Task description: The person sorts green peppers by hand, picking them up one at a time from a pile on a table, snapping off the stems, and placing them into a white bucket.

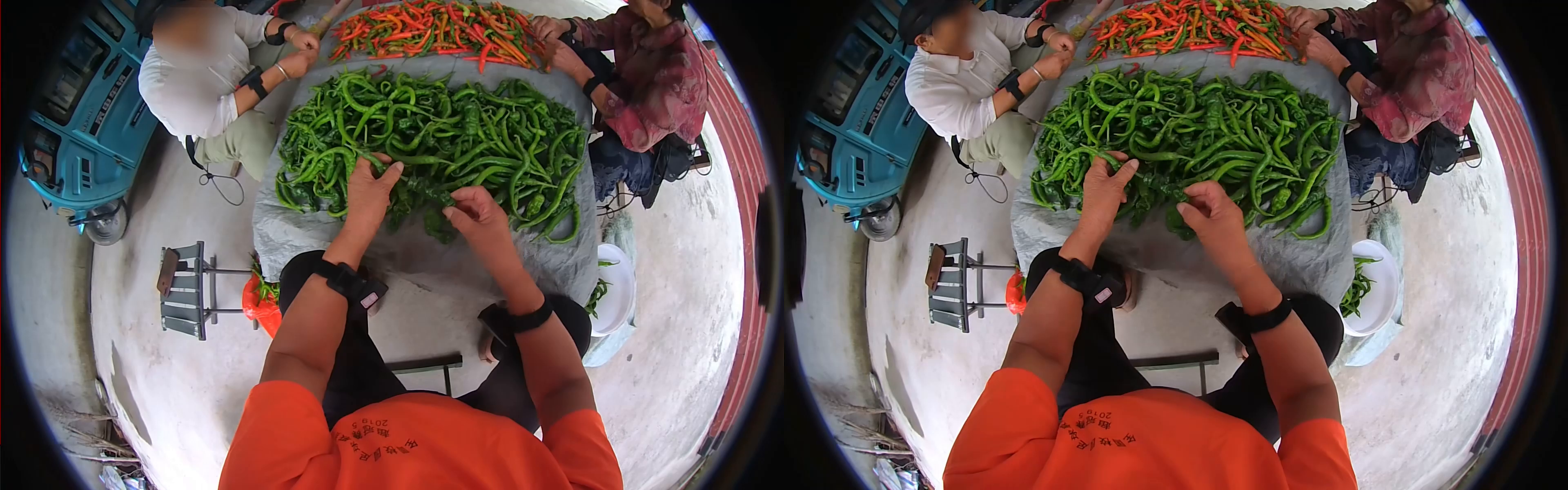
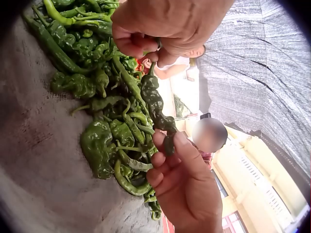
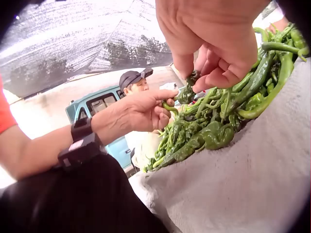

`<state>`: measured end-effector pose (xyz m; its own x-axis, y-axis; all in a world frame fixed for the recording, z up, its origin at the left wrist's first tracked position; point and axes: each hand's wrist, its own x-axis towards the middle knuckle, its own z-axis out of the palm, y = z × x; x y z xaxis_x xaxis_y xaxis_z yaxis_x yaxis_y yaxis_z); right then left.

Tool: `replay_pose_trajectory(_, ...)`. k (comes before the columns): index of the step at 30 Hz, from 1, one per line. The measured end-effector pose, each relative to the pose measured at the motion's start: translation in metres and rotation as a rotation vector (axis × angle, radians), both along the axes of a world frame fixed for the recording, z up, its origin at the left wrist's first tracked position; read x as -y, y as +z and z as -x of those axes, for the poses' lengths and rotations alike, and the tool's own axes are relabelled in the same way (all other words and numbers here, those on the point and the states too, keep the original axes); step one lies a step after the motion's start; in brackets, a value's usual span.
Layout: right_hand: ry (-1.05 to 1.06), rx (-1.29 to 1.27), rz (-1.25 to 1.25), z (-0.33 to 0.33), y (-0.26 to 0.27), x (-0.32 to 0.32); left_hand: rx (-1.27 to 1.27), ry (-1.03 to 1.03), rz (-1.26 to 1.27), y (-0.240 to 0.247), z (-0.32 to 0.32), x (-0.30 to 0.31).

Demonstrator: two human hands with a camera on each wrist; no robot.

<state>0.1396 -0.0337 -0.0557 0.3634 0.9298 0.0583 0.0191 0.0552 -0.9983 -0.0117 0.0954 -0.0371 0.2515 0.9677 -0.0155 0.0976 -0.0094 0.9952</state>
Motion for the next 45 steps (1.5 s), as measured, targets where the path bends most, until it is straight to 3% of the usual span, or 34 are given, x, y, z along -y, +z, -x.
replay_pose_trajectory(3, 0.010, 0.051, 0.150, 0.015, 0.009, 0.003, -0.058, 0.055, -0.178, -0.020, 0.002, -0.011)
replay_pose_trajectory(9, 0.032, 0.095, 0.094, 0.026, -0.023, -0.003, -0.141, 0.055, -0.120, -0.026, -0.001, -0.017)
replay_pose_trajectory(12, 0.068, 0.020, 0.173, 0.032, -0.017, 0.001, -0.041, 0.051, -0.070, -0.014, -0.002, -0.009)
replay_pose_trajectory(17, -0.009, 0.485, 0.042, 0.028, -0.012, 0.008, 0.033, -0.126, -0.095, -0.029, -0.006, -0.006)
replay_pose_trajectory(23, -0.059, 0.347, 0.061, 0.019, -0.001, 0.012, -0.150, -0.335, -0.125, -0.004, -0.009, 0.013)
replay_pose_trajectory(24, -0.112, 0.174, -0.016, 0.023, 0.005, 0.012, -0.166, -0.360, -0.180, -0.003, -0.010, 0.016)
replay_pose_trajectory(26, -0.138, 0.090, -0.014, 0.018, 0.011, 0.011, -0.206, -0.407, -0.279, -0.004, -0.013, 0.025)
replay_pose_trajectory(30, -0.126, -0.033, -0.004, 0.008, 0.026, 0.014, -0.327, -0.484, -0.707, -0.004, -0.015, 0.036)
replay_pose_trajectory(33, -0.080, -0.078, -0.039, 0.004, 0.021, 0.012, -0.482, -0.568, -0.802, -0.008, -0.016, 0.037)
replay_pose_trajectory(39, -0.092, -0.003, -0.021, 0.000, 0.023, 0.012, -0.487, -0.439, -0.863, 0.004, -0.017, 0.045)
replay_pose_trajectory(45, -0.197, 0.045, -0.034, -0.012, 0.033, 0.018, -0.486, -0.447, -0.843, 0.020, -0.014, 0.051)
